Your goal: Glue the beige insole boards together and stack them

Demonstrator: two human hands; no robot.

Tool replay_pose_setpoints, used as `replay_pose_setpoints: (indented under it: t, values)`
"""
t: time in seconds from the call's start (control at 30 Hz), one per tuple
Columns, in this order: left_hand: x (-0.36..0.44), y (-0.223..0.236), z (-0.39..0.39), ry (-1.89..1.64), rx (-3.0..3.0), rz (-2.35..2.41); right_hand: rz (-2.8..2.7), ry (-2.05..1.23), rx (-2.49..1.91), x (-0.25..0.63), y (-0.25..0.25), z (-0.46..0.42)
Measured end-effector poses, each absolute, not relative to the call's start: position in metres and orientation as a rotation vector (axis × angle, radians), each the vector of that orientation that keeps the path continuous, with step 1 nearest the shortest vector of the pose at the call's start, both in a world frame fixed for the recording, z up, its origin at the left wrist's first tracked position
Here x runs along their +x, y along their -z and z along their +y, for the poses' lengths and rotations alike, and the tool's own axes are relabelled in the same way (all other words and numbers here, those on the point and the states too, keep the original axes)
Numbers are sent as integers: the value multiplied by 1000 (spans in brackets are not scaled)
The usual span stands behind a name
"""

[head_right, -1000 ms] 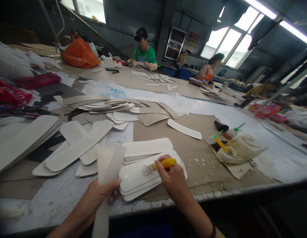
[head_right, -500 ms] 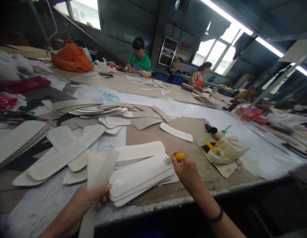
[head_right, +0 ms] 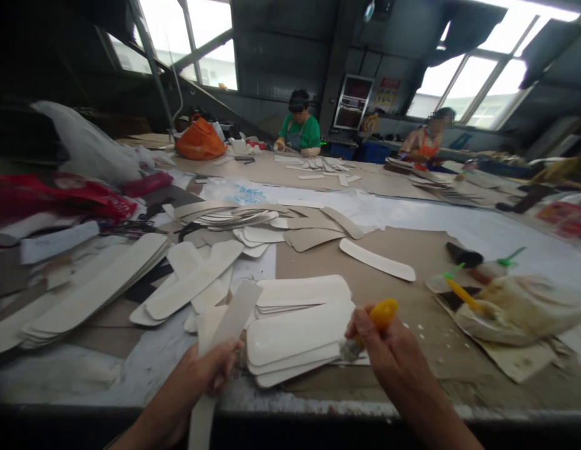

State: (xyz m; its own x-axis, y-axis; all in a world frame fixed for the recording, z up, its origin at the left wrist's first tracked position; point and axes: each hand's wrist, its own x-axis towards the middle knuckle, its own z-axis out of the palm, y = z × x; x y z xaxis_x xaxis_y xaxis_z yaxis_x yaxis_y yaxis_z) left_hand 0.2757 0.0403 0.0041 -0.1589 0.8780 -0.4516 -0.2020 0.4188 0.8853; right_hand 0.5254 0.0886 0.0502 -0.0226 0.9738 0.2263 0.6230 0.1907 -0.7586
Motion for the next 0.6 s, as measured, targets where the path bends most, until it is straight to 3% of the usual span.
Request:
replay_pose_setpoints:
  t: [0.33, 0.43, 0.6]
  values:
    - [320, -5, 16, -1186, 480, 1158, -1205, -1782, -1097, 422, -14, 55]
    - [329, 3, 10, -1223, 490, 1143, -1083, -1818, -1096, 422, -9, 45]
    - [340, 31, -19, -1127, 579, 1287, -1056, -1574, -1318, 447, -8, 43]
